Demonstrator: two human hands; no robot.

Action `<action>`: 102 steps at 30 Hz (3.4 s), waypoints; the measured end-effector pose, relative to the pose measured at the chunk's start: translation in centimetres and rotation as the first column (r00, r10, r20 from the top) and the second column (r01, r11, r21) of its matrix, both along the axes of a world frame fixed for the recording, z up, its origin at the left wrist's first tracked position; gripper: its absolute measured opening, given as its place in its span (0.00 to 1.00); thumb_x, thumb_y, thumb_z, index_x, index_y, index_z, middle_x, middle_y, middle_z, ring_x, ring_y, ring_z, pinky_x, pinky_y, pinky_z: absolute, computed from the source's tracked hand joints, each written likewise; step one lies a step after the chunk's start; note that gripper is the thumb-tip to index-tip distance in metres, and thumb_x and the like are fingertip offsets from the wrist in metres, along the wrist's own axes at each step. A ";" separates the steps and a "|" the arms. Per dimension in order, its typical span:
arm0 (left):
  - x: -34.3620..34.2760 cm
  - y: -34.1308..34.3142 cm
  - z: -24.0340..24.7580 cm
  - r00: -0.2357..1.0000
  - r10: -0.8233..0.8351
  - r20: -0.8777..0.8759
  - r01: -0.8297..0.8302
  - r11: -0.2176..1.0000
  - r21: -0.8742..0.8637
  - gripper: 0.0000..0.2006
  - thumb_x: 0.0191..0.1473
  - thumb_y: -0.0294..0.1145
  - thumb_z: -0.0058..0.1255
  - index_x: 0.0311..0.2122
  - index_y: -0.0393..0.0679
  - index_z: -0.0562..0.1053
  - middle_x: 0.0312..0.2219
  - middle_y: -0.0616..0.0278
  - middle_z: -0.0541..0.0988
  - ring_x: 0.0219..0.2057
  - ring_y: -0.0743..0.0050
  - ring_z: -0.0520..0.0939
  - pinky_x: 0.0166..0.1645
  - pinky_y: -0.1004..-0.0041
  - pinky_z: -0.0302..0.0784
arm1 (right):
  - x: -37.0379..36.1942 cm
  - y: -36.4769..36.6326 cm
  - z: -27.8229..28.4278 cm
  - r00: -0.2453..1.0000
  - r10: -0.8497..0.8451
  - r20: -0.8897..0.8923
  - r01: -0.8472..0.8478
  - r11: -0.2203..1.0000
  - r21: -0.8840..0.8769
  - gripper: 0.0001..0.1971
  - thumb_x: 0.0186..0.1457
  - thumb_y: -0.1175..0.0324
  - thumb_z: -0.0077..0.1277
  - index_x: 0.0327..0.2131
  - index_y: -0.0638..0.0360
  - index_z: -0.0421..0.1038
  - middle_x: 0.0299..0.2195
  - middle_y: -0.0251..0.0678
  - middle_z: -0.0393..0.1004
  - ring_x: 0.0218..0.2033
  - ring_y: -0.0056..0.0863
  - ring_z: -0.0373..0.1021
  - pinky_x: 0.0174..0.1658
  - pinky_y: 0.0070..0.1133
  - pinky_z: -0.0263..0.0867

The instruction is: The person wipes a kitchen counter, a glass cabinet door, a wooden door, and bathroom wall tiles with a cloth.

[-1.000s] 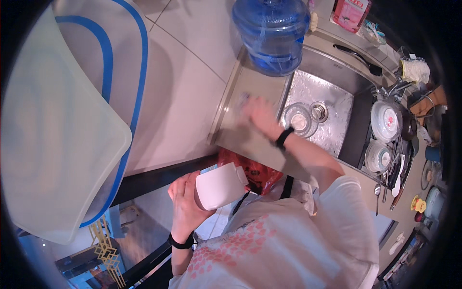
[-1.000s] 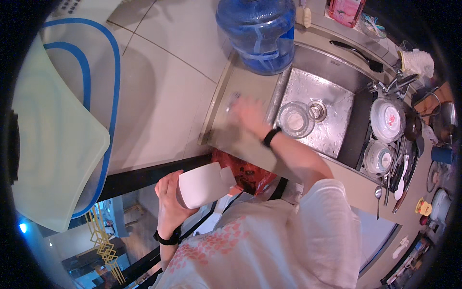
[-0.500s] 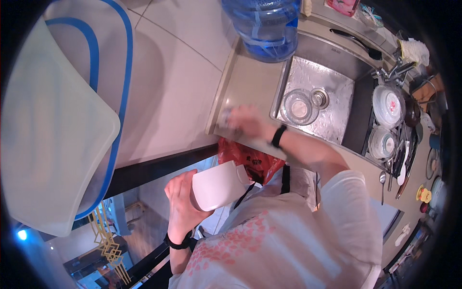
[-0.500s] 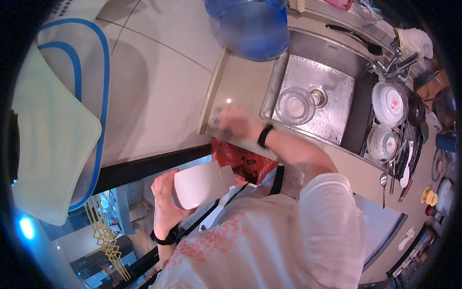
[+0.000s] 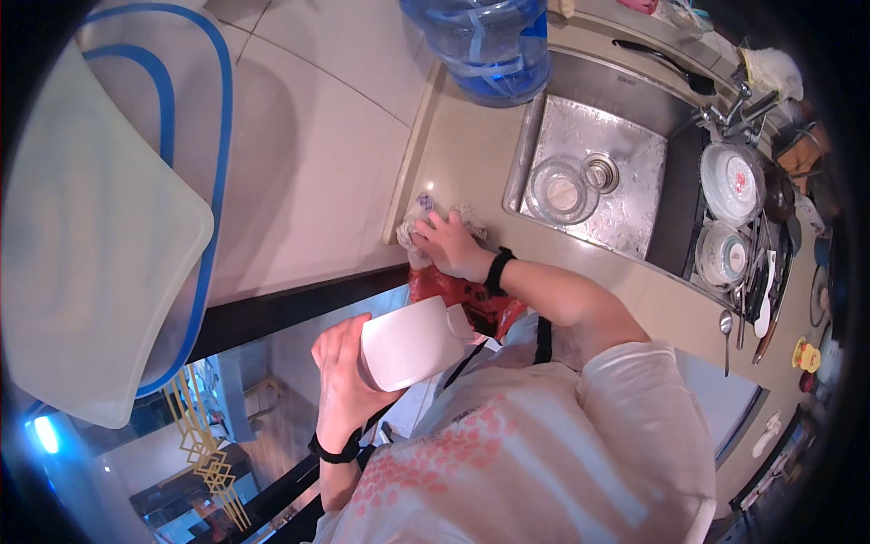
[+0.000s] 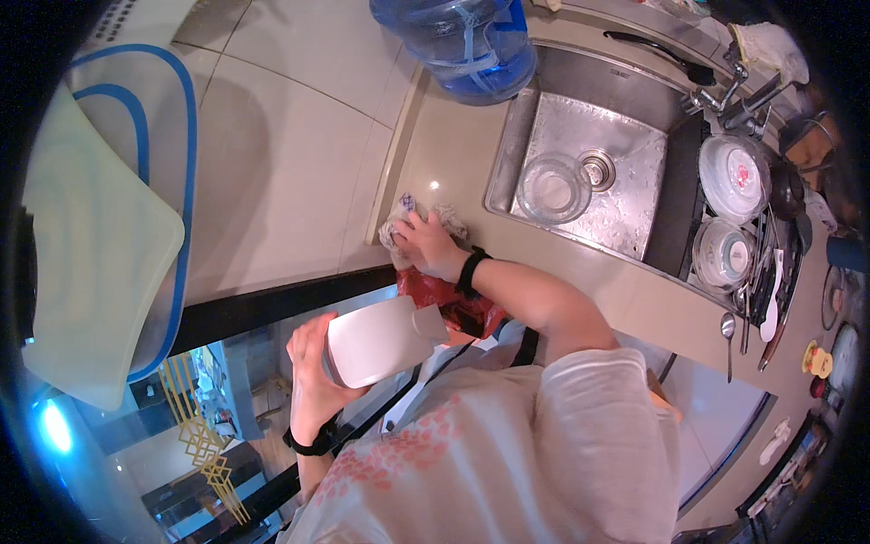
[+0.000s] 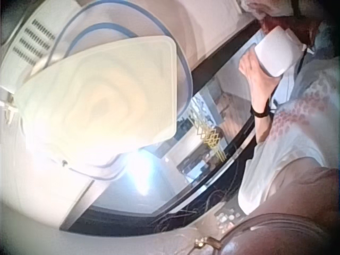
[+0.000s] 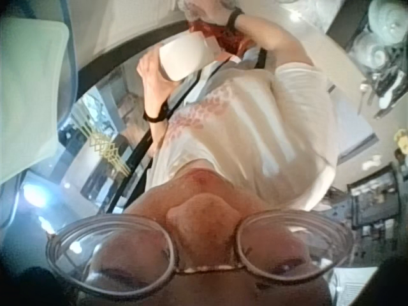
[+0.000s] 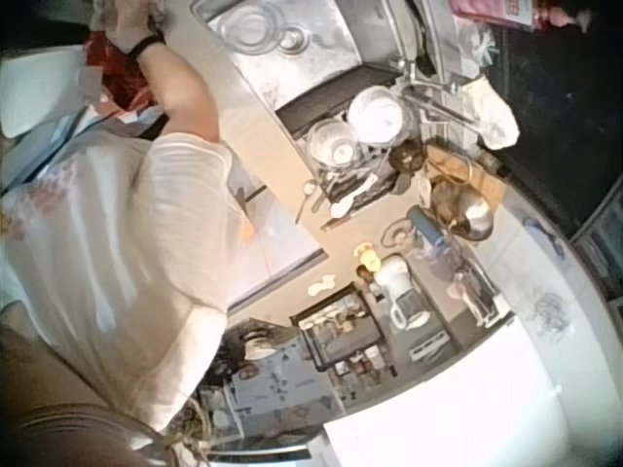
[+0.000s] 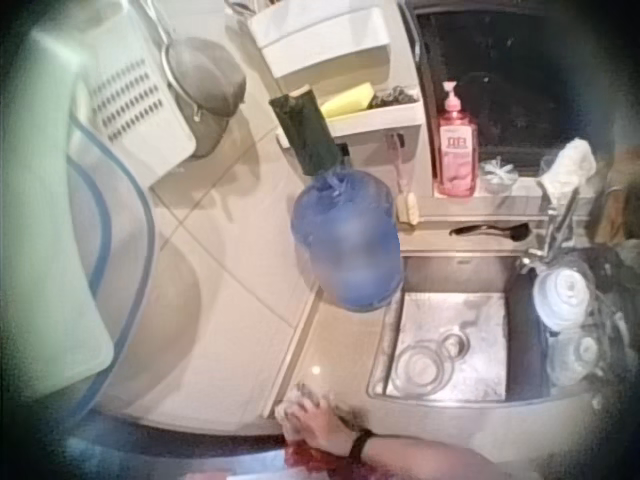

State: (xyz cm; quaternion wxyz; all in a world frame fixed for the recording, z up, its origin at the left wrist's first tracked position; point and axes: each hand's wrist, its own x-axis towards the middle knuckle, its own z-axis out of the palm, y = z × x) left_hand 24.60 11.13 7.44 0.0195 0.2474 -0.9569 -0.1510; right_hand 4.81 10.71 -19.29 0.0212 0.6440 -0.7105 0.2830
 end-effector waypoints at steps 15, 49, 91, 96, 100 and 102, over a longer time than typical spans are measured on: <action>2.6 0.8 -0.8 0.986 0.163 0.022 -0.164 0.985 0.044 0.44 0.19 0.32 0.70 0.51 0.40 0.65 0.45 0.56 0.71 0.47 0.55 0.70 0.54 0.60 0.58 | -2.4 -2.2 2.0 0.987 -0.149 -0.052 0.152 0.987 0.055 0.15 0.49 0.67 0.42 0.41 0.54 0.70 0.46 0.36 0.65 0.45 0.37 0.61 0.39 0.37 0.59; -12.3 -6.6 -6.2 0.972 -0.151 -0.178 0.136 0.986 -0.094 0.44 0.27 0.36 0.70 0.54 0.42 0.63 0.47 0.53 0.70 0.52 0.51 0.68 0.55 0.57 0.60 | -3.8 33.5 2.2 0.242 -0.936 -0.254 0.932 0.151 0.329 0.20 0.46 0.66 0.47 0.46 0.51 0.68 0.50 0.41 0.63 0.48 0.41 0.60 0.44 0.40 0.58; -12.7 -5.3 -8.3 0.928 -0.246 -0.281 0.246 0.969 -0.037 0.55 0.28 0.33 0.70 0.63 0.41 0.49 0.60 0.45 0.53 0.61 0.45 0.52 0.63 0.56 0.50 | 0.3 36.0 2.0 0.277 -0.940 -0.199 0.942 0.224 0.250 0.20 0.47 0.66 0.43 0.46 0.49 0.69 0.44 0.37 0.65 0.43 0.37 0.61 0.41 0.35 0.59; -10.1 0.5 -7.7 0.824 -0.395 -0.407 0.459 0.886 0.069 0.53 0.32 0.32 0.67 0.63 0.41 0.47 0.60 0.46 0.53 0.61 0.47 0.53 0.63 0.57 0.49 | 0.5 39.1 2.4 -0.072 -0.980 -0.185 0.960 -0.118 0.253 0.19 0.49 0.68 0.42 0.47 0.54 0.67 0.49 0.42 0.63 0.45 0.42 0.60 0.43 0.39 0.59; -7.9 6.5 -10.2 0.817 -0.469 -0.336 0.577 0.674 0.462 0.55 0.34 0.39 0.68 0.63 0.38 0.45 0.61 0.45 0.51 0.62 0.48 0.52 0.64 0.59 0.49 | 2.7 32.6 1.1 0.029 -0.995 0.096 0.930 0.062 0.362 0.21 0.48 0.70 0.44 0.48 0.58 0.65 0.48 0.48 0.61 0.49 0.52 0.58 0.43 0.46 0.62; -6.9 9.3 -11.0 0.814 -0.532 -0.234 0.562 0.620 0.547 0.57 0.34 0.41 0.69 0.64 0.37 0.43 0.61 0.43 0.48 0.63 0.47 0.49 0.64 0.59 0.48 | 5.5 30.0 1.6 0.387 -0.809 0.443 0.783 0.542 0.305 0.22 0.46 0.69 0.49 0.48 0.60 0.65 0.44 0.53 0.64 0.50 0.53 0.60 0.49 0.43 0.61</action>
